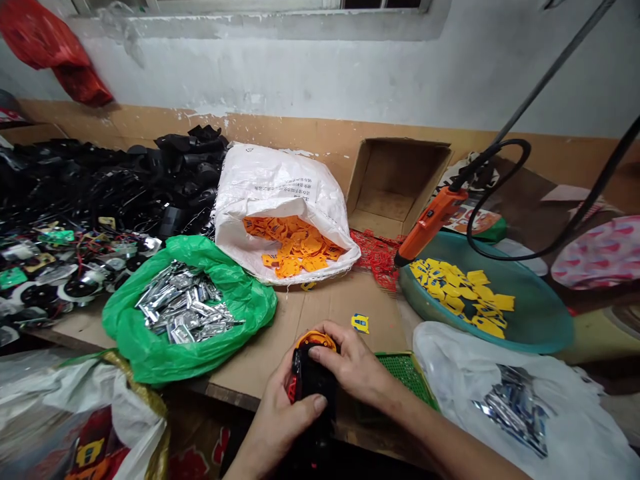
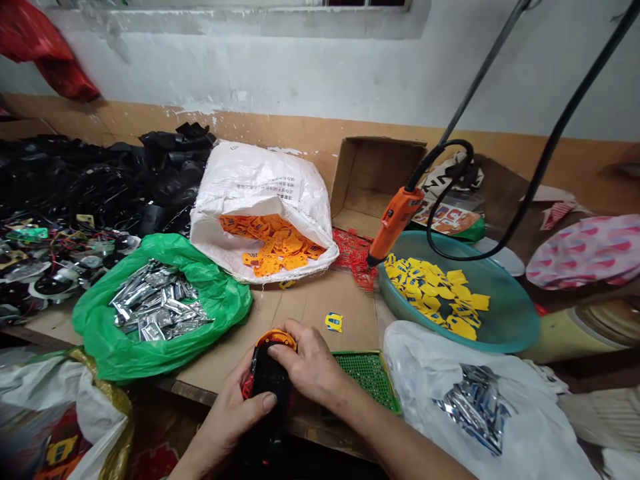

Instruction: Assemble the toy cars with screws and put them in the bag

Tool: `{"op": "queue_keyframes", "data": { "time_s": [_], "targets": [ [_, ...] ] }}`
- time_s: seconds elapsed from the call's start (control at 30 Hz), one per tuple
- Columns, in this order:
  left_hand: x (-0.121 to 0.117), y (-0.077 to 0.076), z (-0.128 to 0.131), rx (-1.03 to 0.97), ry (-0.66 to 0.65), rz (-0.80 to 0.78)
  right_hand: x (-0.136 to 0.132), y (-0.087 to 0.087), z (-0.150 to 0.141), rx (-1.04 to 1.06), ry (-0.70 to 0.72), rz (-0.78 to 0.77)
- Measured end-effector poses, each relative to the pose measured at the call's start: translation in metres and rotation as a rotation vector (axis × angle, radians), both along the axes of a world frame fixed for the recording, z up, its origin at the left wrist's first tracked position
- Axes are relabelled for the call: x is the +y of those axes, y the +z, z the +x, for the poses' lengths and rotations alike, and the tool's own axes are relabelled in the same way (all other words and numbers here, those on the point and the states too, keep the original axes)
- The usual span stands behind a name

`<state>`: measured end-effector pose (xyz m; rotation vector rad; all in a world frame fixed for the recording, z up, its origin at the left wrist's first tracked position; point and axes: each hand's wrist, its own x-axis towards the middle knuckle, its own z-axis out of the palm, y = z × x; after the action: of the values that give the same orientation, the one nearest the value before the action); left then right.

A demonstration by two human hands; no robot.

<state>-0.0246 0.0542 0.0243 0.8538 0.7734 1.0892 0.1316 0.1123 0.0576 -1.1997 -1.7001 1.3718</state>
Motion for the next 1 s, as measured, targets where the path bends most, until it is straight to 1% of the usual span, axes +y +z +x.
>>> {"op": "queue_keyframes", "data": {
  "time_s": [0.23, 0.3, 0.37, 0.43, 0.47, 0.53, 0.6, 0.63, 0.7, 0.77, 0.87, 0.93, 1.0],
  "targets": [
    [-0.006, -0.003, 0.011, 0.012, 0.046, 0.006, 0.004, -0.009, 0.004, 0.012, 0.036, -0.033],
    [-0.004, -0.002, 0.011, 0.058, 0.064, 0.021, 0.003, -0.006, 0.005, 0.04, -0.01, 0.018],
    [0.0, -0.002, 0.008, 0.201, 0.14, 0.067, -0.001, -0.001, 0.008, 0.049, -0.147, 0.131],
    [0.004, -0.005, 0.004, 0.444, 0.267, 0.17, -0.007, 0.004, 0.011, 0.051, -0.268, 0.203],
    [0.005, -0.008, 0.003, 0.586, 0.33, 0.244, -0.011, 0.006, 0.011, 0.06, -0.282, 0.19],
    [0.005, -0.014, 0.003, 0.857, 0.408, 0.403, -0.018, 0.007, 0.007, 0.121, -0.229, 0.09],
    [0.003, -0.019, 0.007, 1.058, 0.403, 0.522, -0.024, 0.005, -0.001, 0.225, -0.178, -0.022],
    [0.002, -0.021, 0.011, 1.123, 0.391, 0.552, -0.025, 0.003, -0.006, 0.286, -0.185, -0.059],
    [-0.001, -0.021, 0.017, 1.183, 0.369, 0.564, -0.026, -0.001, -0.012, 0.376, -0.229, -0.104],
    [-0.004, -0.019, 0.02, 1.145, 0.352, 0.54, -0.024, -0.004, -0.011, 0.422, -0.258, -0.145],
    [-0.006, -0.012, 0.015, 0.91, 0.309, 0.464, -0.019, -0.004, 0.002, 0.472, -0.247, -0.22],
    [-0.005, -0.004, 0.008, 0.694, 0.293, 0.319, -0.015, -0.002, 0.011, 0.528, -0.227, -0.289],
    [-0.001, 0.003, 0.001, 0.478, 0.235, 0.121, -0.014, 0.001, 0.017, 0.578, -0.173, -0.371]
  ]
}}
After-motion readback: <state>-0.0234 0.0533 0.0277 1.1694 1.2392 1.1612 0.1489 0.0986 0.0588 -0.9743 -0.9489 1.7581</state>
